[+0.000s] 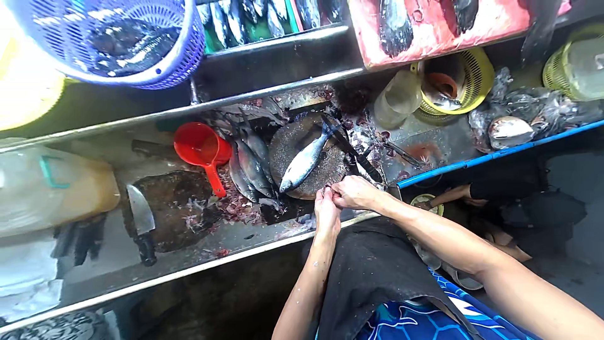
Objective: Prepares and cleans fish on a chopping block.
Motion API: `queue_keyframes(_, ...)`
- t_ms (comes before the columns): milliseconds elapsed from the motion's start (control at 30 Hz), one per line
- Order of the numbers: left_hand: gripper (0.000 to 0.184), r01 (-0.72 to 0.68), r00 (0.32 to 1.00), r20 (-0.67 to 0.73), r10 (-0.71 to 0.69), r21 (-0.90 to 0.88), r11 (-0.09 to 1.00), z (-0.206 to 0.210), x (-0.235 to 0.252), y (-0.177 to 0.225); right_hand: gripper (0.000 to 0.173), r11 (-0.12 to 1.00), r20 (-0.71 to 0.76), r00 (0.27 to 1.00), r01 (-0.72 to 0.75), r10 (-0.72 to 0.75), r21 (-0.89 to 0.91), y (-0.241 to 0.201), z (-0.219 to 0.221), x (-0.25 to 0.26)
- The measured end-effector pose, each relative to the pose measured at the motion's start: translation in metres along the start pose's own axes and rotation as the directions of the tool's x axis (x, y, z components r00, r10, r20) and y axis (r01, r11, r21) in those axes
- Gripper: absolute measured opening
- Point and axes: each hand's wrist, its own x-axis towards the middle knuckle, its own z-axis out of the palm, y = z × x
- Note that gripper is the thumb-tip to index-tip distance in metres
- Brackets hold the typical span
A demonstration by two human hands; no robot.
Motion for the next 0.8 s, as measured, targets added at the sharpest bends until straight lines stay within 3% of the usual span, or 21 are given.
queue_keyframes(100, 0.024, -0.017, 1.000, -0.014, 0.018, 0.037, 0.999, 0.000, 0.007, 0.001, 0.033, 1.000, -0.006, 1.000, 0.009, -0.009, 0.019, 0.006, 0.001, 0.005)
queue_keyframes(200, 0.021, -0.131, 0.989, -0.042, 0.140, 0.169, 0.977, -0.004, 0.020, -0.002, 0.033, 0.999, -0.034, 0.999, 0.003, -0.001, 0.044, 0.012, -0.001, 0.010)
queue_keyframes(333, 0.025, -0.216, 0.972, -0.039, 0.232, 0.239, 0.947, -0.006, 0.032, 0.001, 0.032, 0.969, -0.060, 0.998, 0.013, 0.003, 0.247, 0.015, -0.014, 0.014)
queue_keyframes(500, 0.022, -0.268, 0.963, 0.028, 0.268, 0.024, 0.963, 0.007, 0.031, 0.010, 0.038, 0.789, -0.181, 0.983, 0.111, 0.001, 0.604, 0.024, -0.016, 0.020)
queue_keyframes(600, 0.024, -0.258, 0.959, 0.109, 0.262, -0.054, 0.965, 0.010, 0.031, 0.017, 0.035, 0.755, -0.209, 0.977, 0.100, 0.049, 0.648, 0.025, -0.020, 0.023)
queue_keyframes(667, 0.024, -0.252, 0.955, 0.152, 0.255, -0.043, 0.967, 0.010, 0.034, 0.022, 0.034, 0.742, -0.182, 0.978, 0.044, 0.106, 0.669, 0.024, -0.023, 0.026)
queue_keyframes(800, 0.025, -0.221, 0.961, 0.173, 0.213, 0.023, 0.975, 0.012, 0.042, 0.034, 0.040, 0.576, -0.045, 0.986, -0.057, 0.161, 0.815, 0.032, -0.027, 0.031)
